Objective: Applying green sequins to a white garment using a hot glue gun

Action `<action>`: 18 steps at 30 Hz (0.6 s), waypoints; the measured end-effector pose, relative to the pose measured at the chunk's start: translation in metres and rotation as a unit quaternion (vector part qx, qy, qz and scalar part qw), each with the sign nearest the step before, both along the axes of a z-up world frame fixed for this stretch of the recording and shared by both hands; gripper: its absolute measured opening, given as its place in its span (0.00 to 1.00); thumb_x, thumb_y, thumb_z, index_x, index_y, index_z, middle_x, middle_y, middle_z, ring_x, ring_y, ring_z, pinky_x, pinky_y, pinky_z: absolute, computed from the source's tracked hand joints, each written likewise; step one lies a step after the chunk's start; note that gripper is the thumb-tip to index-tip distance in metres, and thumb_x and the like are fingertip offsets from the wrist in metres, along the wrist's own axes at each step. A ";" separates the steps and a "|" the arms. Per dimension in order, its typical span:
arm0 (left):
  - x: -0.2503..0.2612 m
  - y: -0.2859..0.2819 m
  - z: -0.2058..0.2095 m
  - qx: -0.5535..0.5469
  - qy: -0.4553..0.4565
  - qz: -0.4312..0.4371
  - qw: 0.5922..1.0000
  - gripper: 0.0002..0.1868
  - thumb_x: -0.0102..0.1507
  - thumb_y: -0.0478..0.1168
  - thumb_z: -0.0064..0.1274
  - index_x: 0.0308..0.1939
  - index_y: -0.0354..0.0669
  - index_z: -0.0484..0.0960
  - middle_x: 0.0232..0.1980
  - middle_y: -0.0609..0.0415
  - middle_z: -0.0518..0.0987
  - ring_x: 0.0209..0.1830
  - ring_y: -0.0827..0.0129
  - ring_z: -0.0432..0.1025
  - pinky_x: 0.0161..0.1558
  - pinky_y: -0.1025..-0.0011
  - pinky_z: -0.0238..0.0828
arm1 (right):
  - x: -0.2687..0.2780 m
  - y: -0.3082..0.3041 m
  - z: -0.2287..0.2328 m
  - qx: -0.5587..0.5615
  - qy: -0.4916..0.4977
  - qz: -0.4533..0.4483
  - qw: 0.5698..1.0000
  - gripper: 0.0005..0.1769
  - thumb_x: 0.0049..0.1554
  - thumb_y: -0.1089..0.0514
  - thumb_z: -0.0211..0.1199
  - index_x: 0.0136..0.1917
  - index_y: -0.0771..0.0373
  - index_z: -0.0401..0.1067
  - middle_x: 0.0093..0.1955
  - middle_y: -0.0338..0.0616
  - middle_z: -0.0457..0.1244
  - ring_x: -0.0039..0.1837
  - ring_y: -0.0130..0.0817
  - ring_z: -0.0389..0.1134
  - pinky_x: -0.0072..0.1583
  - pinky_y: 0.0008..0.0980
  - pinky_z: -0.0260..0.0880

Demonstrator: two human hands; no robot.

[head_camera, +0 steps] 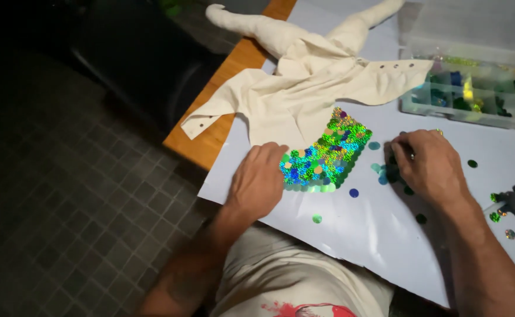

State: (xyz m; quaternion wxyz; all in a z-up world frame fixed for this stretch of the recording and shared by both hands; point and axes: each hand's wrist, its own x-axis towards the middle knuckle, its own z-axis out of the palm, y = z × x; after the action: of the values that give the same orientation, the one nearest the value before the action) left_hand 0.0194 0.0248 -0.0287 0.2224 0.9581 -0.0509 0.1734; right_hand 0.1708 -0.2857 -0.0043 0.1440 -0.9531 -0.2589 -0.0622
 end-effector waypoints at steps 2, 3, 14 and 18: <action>-0.002 0.002 0.001 -0.029 -0.007 -0.005 1.000 0.23 0.63 0.33 0.41 0.62 0.38 0.74 0.59 0.46 0.76 0.54 0.51 0.68 0.59 0.57 0.65 | 0.009 -0.008 -0.013 0.018 0.000 -0.006 1.000 0.12 0.65 0.53 0.59 0.54 0.61 0.77 0.52 0.47 0.71 0.57 0.53 0.68 0.59 0.49 0.66; -0.001 0.002 0.002 -0.058 -0.019 -0.008 0.998 0.21 0.64 0.33 0.38 0.61 0.36 0.74 0.60 0.44 0.76 0.57 0.50 0.68 0.62 0.56 0.64 | 0.014 -0.012 -0.019 0.036 -0.005 -0.011 0.999 0.12 0.64 0.54 0.60 0.56 0.60 0.77 0.54 0.46 0.72 0.58 0.53 0.69 0.59 0.49 0.67; -0.003 0.012 0.008 -0.179 -0.069 0.014 0.981 0.06 0.65 0.35 0.55 0.45 0.41 0.77 0.48 0.51 0.78 0.47 0.59 0.72 0.52 0.63 0.67 | -0.013 0.008 0.033 0.294 0.253 -0.197 0.900 0.07 0.55 0.57 0.73 0.49 0.55 0.80 0.45 0.34 0.71 0.45 0.20 0.65 0.49 0.22 0.63; -0.004 0.003 0.011 -0.154 -0.145 -0.004 0.977 0.08 0.60 0.33 0.66 0.33 0.46 0.82 0.37 0.60 0.82 0.41 0.67 0.75 0.46 0.67 0.68 | -0.007 0.000 0.033 0.367 0.322 -0.210 0.847 0.06 0.54 0.61 0.73 0.47 0.60 0.81 0.41 0.38 0.70 0.43 0.25 0.64 0.47 0.23 0.62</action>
State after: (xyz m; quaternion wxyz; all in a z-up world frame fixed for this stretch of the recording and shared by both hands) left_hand 0.0159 0.0277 -0.0180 0.3581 0.8770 -0.0588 0.3150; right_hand 0.1642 -0.2858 0.0282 0.5423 -0.8287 0.0505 0.1289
